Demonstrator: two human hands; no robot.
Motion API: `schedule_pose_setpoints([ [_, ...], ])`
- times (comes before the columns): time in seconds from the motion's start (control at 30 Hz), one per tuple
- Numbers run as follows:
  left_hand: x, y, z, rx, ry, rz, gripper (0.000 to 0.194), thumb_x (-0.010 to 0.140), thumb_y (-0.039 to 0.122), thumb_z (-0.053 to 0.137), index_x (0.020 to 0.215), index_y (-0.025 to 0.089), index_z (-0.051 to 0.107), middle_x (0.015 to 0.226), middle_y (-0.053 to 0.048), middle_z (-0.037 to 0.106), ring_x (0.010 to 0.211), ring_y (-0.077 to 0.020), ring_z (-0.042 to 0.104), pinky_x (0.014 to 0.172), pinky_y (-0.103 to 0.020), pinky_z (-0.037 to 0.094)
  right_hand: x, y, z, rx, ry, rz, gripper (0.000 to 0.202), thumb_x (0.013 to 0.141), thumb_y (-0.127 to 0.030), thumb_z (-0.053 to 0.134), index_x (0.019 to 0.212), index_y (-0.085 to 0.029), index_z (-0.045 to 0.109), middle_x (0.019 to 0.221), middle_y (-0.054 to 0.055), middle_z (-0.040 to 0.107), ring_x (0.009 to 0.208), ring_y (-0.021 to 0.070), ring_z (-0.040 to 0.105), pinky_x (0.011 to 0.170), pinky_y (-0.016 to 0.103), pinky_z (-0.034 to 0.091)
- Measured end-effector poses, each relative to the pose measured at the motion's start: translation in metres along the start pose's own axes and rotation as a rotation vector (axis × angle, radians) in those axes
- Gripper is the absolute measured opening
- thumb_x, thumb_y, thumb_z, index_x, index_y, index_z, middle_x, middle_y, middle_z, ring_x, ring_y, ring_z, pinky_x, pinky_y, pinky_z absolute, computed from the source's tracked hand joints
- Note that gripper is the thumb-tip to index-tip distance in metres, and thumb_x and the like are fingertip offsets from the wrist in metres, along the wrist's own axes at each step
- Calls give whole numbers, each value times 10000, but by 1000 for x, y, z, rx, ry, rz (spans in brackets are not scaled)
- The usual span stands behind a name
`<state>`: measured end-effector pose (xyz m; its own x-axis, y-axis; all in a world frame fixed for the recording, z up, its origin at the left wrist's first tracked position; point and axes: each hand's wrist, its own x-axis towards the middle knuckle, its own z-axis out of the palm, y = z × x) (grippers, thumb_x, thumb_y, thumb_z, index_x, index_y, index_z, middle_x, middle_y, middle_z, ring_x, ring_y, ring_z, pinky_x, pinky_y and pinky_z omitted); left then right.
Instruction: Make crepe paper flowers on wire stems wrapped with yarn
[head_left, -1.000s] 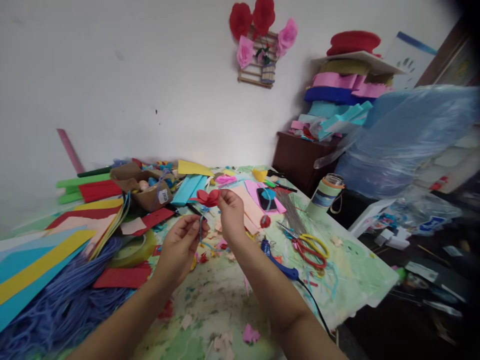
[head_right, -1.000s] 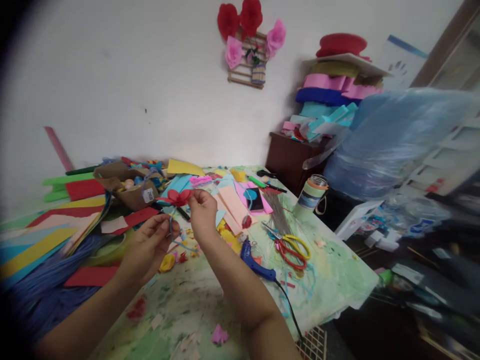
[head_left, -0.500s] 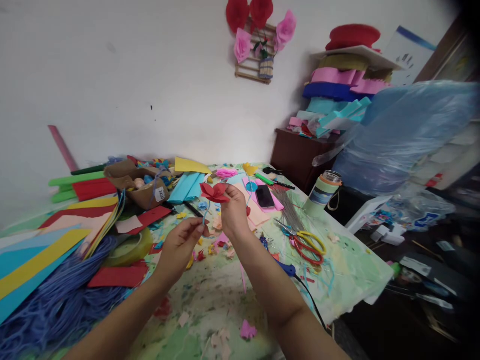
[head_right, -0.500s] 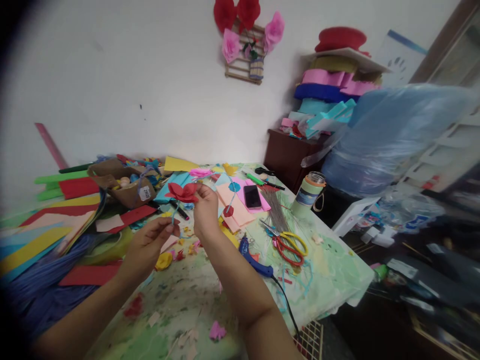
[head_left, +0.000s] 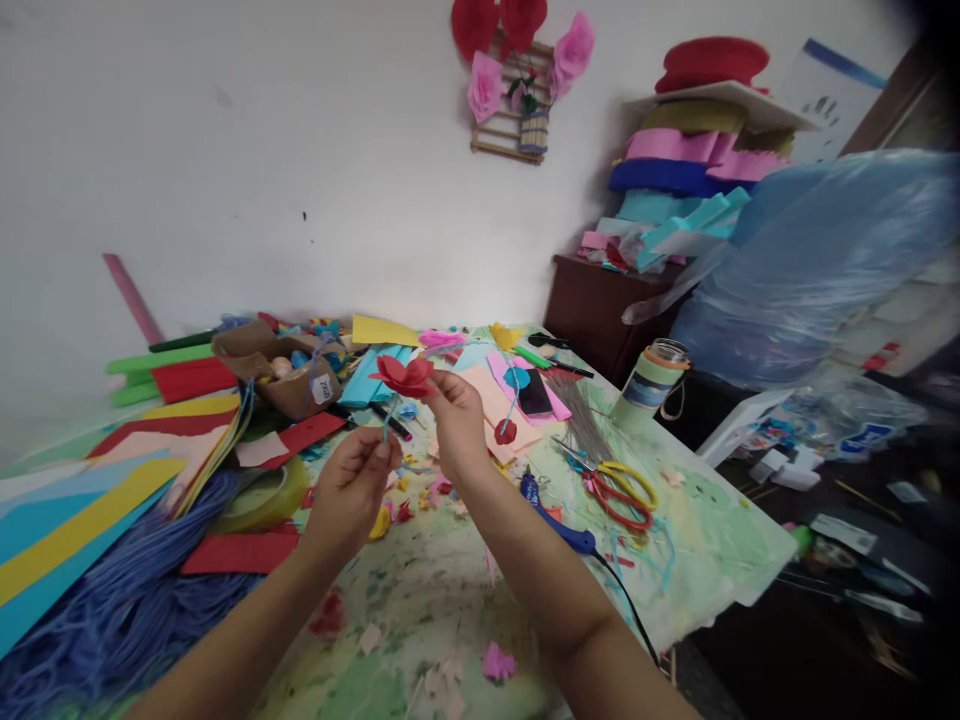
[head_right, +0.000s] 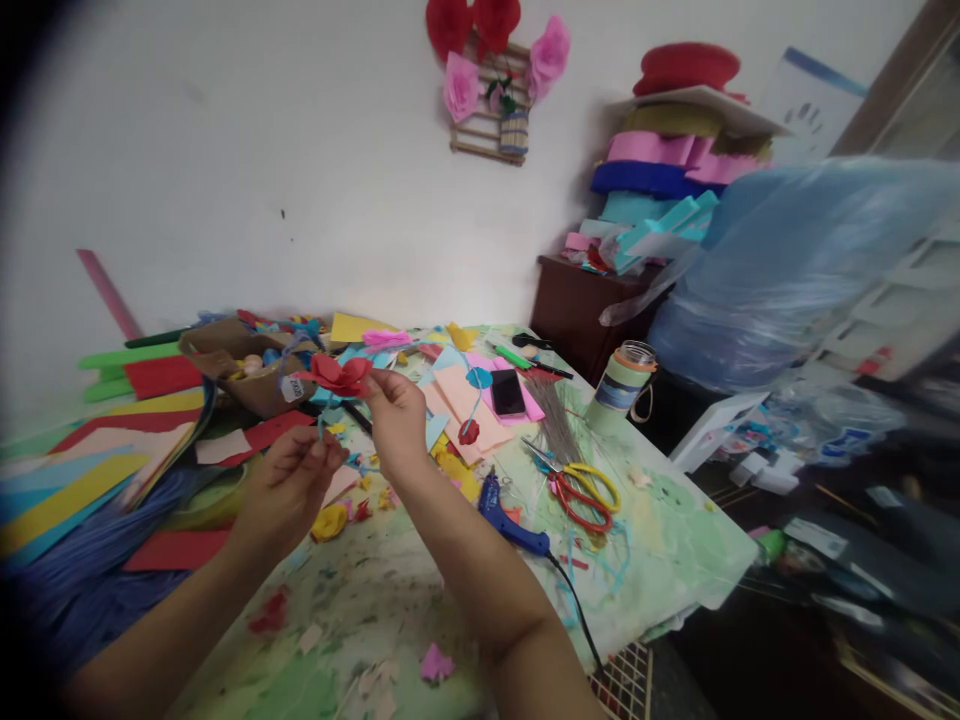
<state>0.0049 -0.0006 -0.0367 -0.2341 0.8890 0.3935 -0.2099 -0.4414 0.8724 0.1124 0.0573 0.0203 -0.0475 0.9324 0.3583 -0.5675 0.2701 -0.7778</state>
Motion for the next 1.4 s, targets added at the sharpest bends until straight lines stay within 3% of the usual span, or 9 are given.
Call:
schedule_pose_setpoints([
  [0.27, 17, 16, -9, -153, 116, 61, 255, 651, 327, 826, 771, 167, 668, 667, 6, 597, 605, -74, 521, 603, -180, 464, -7, 3, 1, -84, -69, 52, 126, 701, -303, 656, 736, -182, 659, 634, -29, 588, 636, 110, 523, 666, 242, 423],
  [0.5, 30, 31, -21, -165, 222, 80, 281, 597, 305, 862, 747, 162, 672, 672, 26, 594, 595, -56, 526, 626, -172, 495, -14, 9, 6, -273, -239, 37, 138, 743, -314, 601, 712, -183, 631, 631, -31, 582, 623, 116, 513, 638, 241, 412],
  [0.63, 32, 38, -23, -167, 211, 72, 254, 627, 289, 846, 790, 177, 687, 667, 20, 600, 607, -70, 533, 603, -182, 484, -19, 8, 8, -439, -271, -43, 132, 773, -277, 562, 704, -191, 636, 659, -20, 598, 664, 133, 526, 649, 248, 407],
  [0.87, 36, 40, -35, -152, 253, 124, 175, 693, 261, 810, 793, 187, 687, 685, 22, 591, 589, -64, 484, 550, -186, 436, -27, -2, 12, -464, -338, -61, 153, 783, -300, 546, 710, -187, 618, 664, -18, 580, 656, 133, 514, 638, 247, 376],
  [1.03, 43, 49, -44, -197, 276, 230, 111, 764, 205, 752, 793, 168, 652, 640, 34, 593, 542, -50, 435, 514, -179, 386, -41, -29, 8, -418, -441, -173, 225, 829, -297, 513, 629, -194, 511, 627, -30, 482, 619, 120, 452, 614, 248, 336],
  [1.17, 45, 61, -50, -224, 312, 222, 107, 873, 105, 606, 799, 177, 575, 592, 58, 594, 496, -54, 408, 495, -191, 347, -48, -64, -5, -416, -380, -283, 292, 878, -296, 497, 603, -201, 466, 618, -32, 434, 611, 115, 428, 626, 253, 355],
  [1.27, 47, 67, -55, -160, 337, 290, 145, 926, 135, 541, 784, 162, 528, 550, 77, 552, 452, -35, 355, 457, -187, 281, -48, -78, -15, -451, -274, -315, 372, 908, -324, 485, 559, -204, 439, 586, -34, 388, 582, 108, 418, 613, 252, 372],
  [1.4, 54, 75, -61, -28, 429, 275, 205, 978, 114, 431, 781, 140, 481, 535, 96, 489, 426, -11, 328, 434, -152, 229, -48, -75, -36, -654, -254, -318, 231, 904, -287, 520, 704, -211, 606, 682, -20, 557, 680, 122, 527, 697, 266, 423],
])
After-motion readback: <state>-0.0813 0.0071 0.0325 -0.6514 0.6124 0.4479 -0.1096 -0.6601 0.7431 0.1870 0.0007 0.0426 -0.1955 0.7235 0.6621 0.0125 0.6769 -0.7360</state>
